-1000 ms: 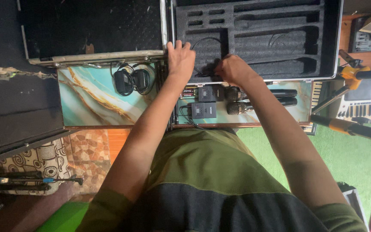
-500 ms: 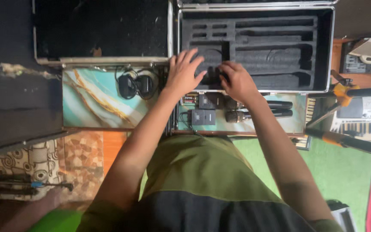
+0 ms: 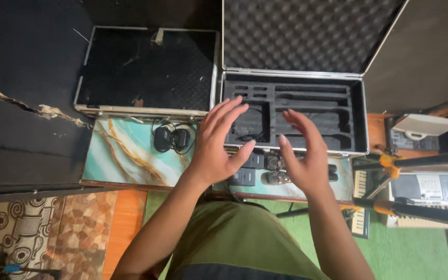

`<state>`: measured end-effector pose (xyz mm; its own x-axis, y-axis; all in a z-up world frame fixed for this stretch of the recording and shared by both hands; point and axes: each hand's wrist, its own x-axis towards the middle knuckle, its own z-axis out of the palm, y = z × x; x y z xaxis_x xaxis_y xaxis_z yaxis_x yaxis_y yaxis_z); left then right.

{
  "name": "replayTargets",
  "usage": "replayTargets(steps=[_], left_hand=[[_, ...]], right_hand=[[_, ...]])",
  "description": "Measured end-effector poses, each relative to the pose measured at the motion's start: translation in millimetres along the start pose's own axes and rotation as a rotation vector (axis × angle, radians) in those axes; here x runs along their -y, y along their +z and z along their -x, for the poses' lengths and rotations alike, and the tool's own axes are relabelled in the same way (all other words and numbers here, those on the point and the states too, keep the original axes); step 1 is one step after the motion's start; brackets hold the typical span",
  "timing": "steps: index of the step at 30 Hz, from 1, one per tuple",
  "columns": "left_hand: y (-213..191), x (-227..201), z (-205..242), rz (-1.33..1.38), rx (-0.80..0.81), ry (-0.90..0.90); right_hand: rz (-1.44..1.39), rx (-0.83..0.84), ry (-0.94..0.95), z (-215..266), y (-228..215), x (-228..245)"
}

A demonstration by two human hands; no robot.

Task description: The person untangles and coils microphone cables, connects a microphone to a transmitter, and places microphones, transmitters, and accessories into a foam-lined equipment case.

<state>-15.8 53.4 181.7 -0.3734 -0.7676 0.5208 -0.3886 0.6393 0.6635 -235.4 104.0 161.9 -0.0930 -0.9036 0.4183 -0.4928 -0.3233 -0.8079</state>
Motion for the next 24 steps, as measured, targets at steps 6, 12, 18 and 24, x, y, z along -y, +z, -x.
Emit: replayTargets(steps=[6,12,18,24], left_hand=[[-34.2,-40.1,15.4,0.096,-0.08,0.022],[-37.2,-39.9,35.4,0.136,-0.093,-0.02],[-36.2,-35.0,49.1,0.145,-0.089,-0.058],[-41.2,-31.8,58.1,0.15,-0.094,-0.093]], right_hand=[[-0.066,-0.042,-0.036,21.4,-20.1,44.9],[-0.078,-0.038,0.003,41.0,-18.4,46.2],[-0.063,-0.02,0.023,51.8,-15.5,46.1],[-0.052,0.018,-0.01,54.3,-8.9,47.1]])
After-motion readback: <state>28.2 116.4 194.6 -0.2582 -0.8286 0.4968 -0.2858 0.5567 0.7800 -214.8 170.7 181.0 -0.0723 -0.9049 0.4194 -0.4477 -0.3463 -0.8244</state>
